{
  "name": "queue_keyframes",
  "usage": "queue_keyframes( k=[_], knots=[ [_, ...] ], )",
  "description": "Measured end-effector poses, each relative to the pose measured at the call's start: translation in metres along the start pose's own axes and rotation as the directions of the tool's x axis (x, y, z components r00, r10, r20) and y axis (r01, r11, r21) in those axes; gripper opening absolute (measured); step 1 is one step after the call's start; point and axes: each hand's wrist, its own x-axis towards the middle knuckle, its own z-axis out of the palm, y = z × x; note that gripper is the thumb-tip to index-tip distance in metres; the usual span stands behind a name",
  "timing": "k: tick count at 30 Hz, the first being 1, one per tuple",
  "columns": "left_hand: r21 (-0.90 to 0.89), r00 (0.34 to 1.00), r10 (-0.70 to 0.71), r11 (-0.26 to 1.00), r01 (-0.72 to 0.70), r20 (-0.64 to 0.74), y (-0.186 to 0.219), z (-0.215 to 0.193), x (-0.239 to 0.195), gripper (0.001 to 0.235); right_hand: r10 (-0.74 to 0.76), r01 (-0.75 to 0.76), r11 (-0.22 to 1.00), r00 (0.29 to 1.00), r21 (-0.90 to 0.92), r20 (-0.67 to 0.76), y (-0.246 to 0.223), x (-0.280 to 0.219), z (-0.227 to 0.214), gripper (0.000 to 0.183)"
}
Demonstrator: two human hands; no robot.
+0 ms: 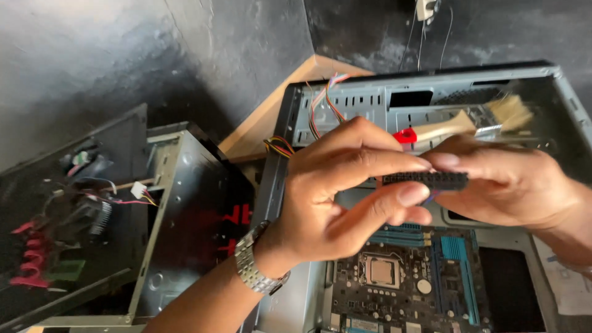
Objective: The person cleans the interior of a desktop computer case using a brush to remove dust from the motherboard and power supply area. They then connect various power cables to the motherboard and install a RAM stick into a memory slot.
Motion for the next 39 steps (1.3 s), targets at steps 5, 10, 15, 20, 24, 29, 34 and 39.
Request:
queue_keyframes(
  k=[5,10,15,20,24,29,34,39],
  knots=[
    [0.053,0.991,-0.128,0.990,0.130,-0.036,0.010,-0.001,0.007,0.021,0.100,-0.165,0.826,0.984,-0.539,-0.147,-0.015,0.014,0.023,0.048],
    [0.105,0.961,-0.254,0.959,0.265,-0.110,0.008,0.003,0.012,0.031,0.203,-0.184,0.389,0.973,-0.903,-0.111,0.004,0.021,0.017,0.041],
    [0.156,0.967,-0.250,0.954,0.255,-0.052,-0.007,0.008,0.009,0.021,0.561,-0.446,-0.088,0.717,-0.891,-0.414,0.025,0.031,0.014,0.023],
    [0.600,0.737,-0.588,0.735,0.316,0.332,-0.034,0.015,-0.012,0.029,0.651,0.088,-0.686,0.517,-0.722,-0.555,0.061,0.002,-0.014,0.043],
    [0.803,0.040,-0.840,0.530,0.273,0.541,-0.016,0.007,0.005,0.021,0.661,0.226,-0.726,0.487,-0.649,-0.570,0.078,-0.003,-0.021,0.018],
    [0.849,-0.106,-0.846,0.528,-0.024,0.523,-0.049,0.021,-0.025,0.029,0.586,0.227,-0.759,0.648,-0.610,-0.487,0.082,-0.013,-0.032,0.025],
    [0.919,-0.148,-0.908,0.392,0.037,0.393,-0.074,0.031,-0.017,0.030,0.608,0.290,-0.768,0.610,-0.570,-0.508,0.075,-0.003,-0.021,0.014],
    [0.911,-0.136,-0.903,0.411,-0.001,0.407,-0.100,0.033,-0.014,0.034,0.611,0.310,-0.747,0.669,-0.588,-0.423,0.082,-0.008,-0.029,0.020]
  ],
)
